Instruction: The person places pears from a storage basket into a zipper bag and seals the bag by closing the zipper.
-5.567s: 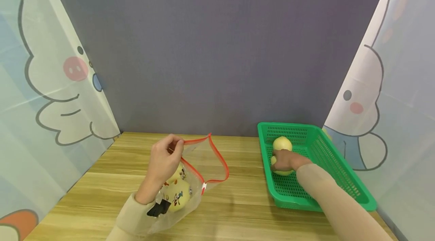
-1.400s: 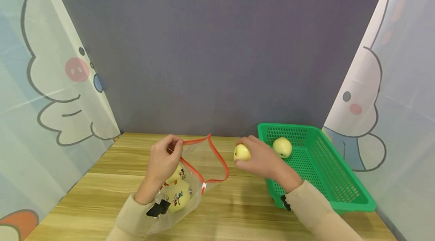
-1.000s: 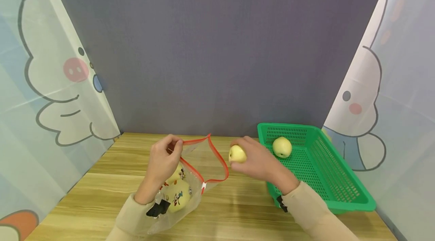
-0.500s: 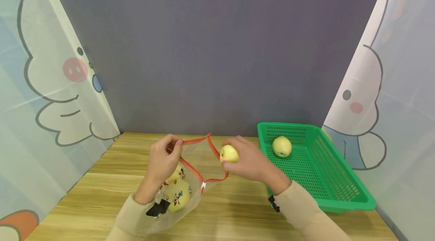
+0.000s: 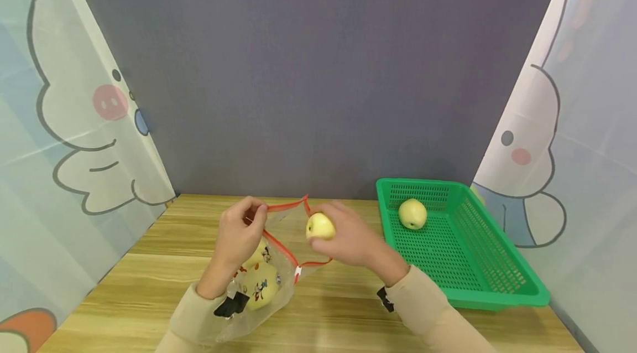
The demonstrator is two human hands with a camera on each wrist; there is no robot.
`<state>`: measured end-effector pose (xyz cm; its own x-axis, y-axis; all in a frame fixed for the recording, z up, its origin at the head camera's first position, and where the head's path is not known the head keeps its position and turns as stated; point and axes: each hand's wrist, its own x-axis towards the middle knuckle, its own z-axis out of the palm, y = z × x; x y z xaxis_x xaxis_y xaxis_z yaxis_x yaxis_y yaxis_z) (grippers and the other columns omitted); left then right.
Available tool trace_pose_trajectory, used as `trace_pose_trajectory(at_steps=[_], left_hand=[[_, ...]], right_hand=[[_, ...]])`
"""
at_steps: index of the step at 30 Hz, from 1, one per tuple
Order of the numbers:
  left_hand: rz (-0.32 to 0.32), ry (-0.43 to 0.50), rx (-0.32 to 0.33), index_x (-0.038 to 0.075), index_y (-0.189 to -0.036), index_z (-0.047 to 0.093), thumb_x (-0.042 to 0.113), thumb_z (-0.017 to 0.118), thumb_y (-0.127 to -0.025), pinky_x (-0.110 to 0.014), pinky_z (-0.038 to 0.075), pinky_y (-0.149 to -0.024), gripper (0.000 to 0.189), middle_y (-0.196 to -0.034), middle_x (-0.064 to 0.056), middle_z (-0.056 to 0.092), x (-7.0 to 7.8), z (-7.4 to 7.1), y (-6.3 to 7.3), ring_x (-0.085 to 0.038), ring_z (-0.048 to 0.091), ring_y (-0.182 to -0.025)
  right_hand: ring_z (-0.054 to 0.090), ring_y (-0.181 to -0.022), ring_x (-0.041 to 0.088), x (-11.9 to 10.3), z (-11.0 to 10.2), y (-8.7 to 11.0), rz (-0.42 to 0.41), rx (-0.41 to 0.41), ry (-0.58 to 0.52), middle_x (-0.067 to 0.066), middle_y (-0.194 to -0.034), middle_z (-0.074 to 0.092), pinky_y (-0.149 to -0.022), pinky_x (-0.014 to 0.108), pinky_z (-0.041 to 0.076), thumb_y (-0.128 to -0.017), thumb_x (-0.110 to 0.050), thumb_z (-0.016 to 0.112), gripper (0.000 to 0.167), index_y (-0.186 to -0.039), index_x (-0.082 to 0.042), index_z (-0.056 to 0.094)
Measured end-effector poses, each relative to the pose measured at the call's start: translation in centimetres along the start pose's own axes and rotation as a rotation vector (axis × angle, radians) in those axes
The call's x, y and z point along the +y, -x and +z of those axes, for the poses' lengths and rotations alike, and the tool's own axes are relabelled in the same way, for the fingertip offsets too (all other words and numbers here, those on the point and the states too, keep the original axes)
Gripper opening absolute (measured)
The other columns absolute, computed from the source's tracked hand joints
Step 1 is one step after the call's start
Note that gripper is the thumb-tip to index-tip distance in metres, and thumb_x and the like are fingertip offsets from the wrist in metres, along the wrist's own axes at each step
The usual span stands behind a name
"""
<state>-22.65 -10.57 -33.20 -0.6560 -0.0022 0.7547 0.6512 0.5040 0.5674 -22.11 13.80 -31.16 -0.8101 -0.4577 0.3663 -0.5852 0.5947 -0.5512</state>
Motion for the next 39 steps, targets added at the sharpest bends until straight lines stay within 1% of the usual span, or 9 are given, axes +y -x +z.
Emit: trace_pose_trajectory(at_steps=[6, 13, 18, 23, 28, 31, 35, 37, 39], left_hand=[[0.001, 0.001, 0.000, 0.008, -0.083, 0.070, 0.000, 0.063, -0.092, -0.026, 0.051, -0.053, 0.013, -0.068, 0.005, 0.060, 0.0, -0.2, 0.0, -0.007, 0.056, -0.059], [0.001, -0.001, -0.001, 0.008, -0.084, 0.070, 0.001, 0.064, -0.092, -0.026, 0.051, -0.054, 0.013, -0.069, 0.005, 0.060, 0.0, -0.3, 0.0, -0.007, 0.056, -0.059], [-0.001, -0.002, -0.003, 0.008, -0.084, 0.070, 0.001, 0.063, -0.093, -0.026, 0.051, -0.053, 0.013, -0.069, 0.005, 0.060, 0.0, -0.3, 0.0, -0.007, 0.056, -0.059], [0.013, -0.005, 0.000, 0.005, -0.085, 0.070, 0.001, 0.064, -0.092, -0.025, 0.051, -0.054, 0.011, -0.069, 0.005, 0.060, -0.1, -0.2, 0.0, -0.007, 0.057, -0.060], [0.018, -0.004, 0.003, 0.006, -0.084, 0.070, 0.000, 0.063, -0.092, -0.025, 0.051, -0.054, 0.012, -0.069, 0.004, 0.061, 0.0, -0.2, 0.0, -0.007, 0.057, -0.059], [0.015, -0.001, 0.005, 0.007, -0.084, 0.070, 0.000, 0.063, -0.091, -0.025, 0.051, -0.053, 0.012, -0.068, 0.004, 0.061, 0.1, -0.2, -0.1, -0.007, 0.057, -0.059], [0.009, 0.001, 0.003, 0.007, -0.084, 0.070, 0.000, 0.064, -0.092, -0.025, 0.051, -0.054, 0.012, -0.068, 0.005, 0.060, 0.1, -0.3, -0.1, -0.007, 0.057, -0.059], [0.009, 0.000, 0.002, 0.007, -0.084, 0.070, 0.000, 0.064, -0.092, -0.025, 0.051, -0.054, 0.012, -0.068, 0.005, 0.060, 0.1, -0.3, -0.1, -0.007, 0.057, -0.059], [0.010, 0.000, 0.002, 0.007, -0.084, 0.070, 0.000, 0.063, -0.092, -0.025, 0.051, -0.053, 0.012, -0.068, 0.004, 0.060, 0.2, -0.3, -0.1, -0.008, 0.057, -0.059]], right_hand=[[0.057, -0.080, 0.013, -0.3, 0.8, 0.0, 0.004, 0.017, -0.005, -0.006, -0.109, 0.060, -0.058, 0.030, 0.052, -0.082, -0.027, 0.074, 0.039, -0.121, -0.024, 0.066], [0.055, -0.081, 0.013, -0.4, 1.2, 0.0, 0.006, 0.022, -0.006, -0.007, -0.108, 0.058, -0.060, 0.030, 0.052, -0.083, -0.028, 0.074, 0.041, -0.123, -0.023, 0.065], [0.056, -0.081, 0.013, -0.3, 1.3, 0.0, 0.015, 0.009, -0.006, -0.006, -0.111, 0.058, -0.060, 0.029, 0.052, -0.083, -0.028, 0.073, 0.042, -0.124, -0.022, 0.065], [0.057, -0.085, 0.014, -0.2, 1.6, -0.1, 0.017, -0.018, -0.008, -0.004, -0.119, 0.060, -0.061, 0.029, 0.052, -0.084, -0.030, 0.072, 0.043, -0.126, -0.022, 0.064], [0.057, -0.090, 0.015, -0.2, 1.9, -0.3, 0.016, -0.021, -0.007, -0.003, -0.122, 0.061, -0.062, 0.029, 0.052, -0.086, -0.033, 0.072, 0.045, -0.129, -0.022, 0.063], [0.057, -0.092, 0.015, -0.3, 2.0, -0.4, 0.023, -0.020, 0.000, -0.002, -0.124, 0.061, -0.063, 0.028, 0.053, -0.086, -0.035, 0.073, 0.049, -0.131, -0.020, 0.063], [0.058, -0.092, 0.014, -0.5, 2.1, -0.5, 0.069, -0.033, 0.010, -0.004, -0.123, 0.059, -0.065, 0.028, 0.053, -0.085, -0.043, 0.074, 0.059, -0.137, -0.016, 0.061], [0.057, -0.091, 0.013, -0.6, 2.1, -0.6, 0.091, -0.043, 0.015, -0.004, -0.122, 0.058, -0.068, 0.029, 0.053, -0.086, -0.047, 0.075, 0.065, -0.139, -0.013, 0.060], [0.056, -0.092, 0.013, -0.7, 2.1, -0.6, 0.102, -0.048, 0.025, -0.004, -0.120, 0.057, -0.073, 0.033, 0.053, -0.087, -0.051, 0.073, 0.068, -0.140, -0.012, 0.059]])
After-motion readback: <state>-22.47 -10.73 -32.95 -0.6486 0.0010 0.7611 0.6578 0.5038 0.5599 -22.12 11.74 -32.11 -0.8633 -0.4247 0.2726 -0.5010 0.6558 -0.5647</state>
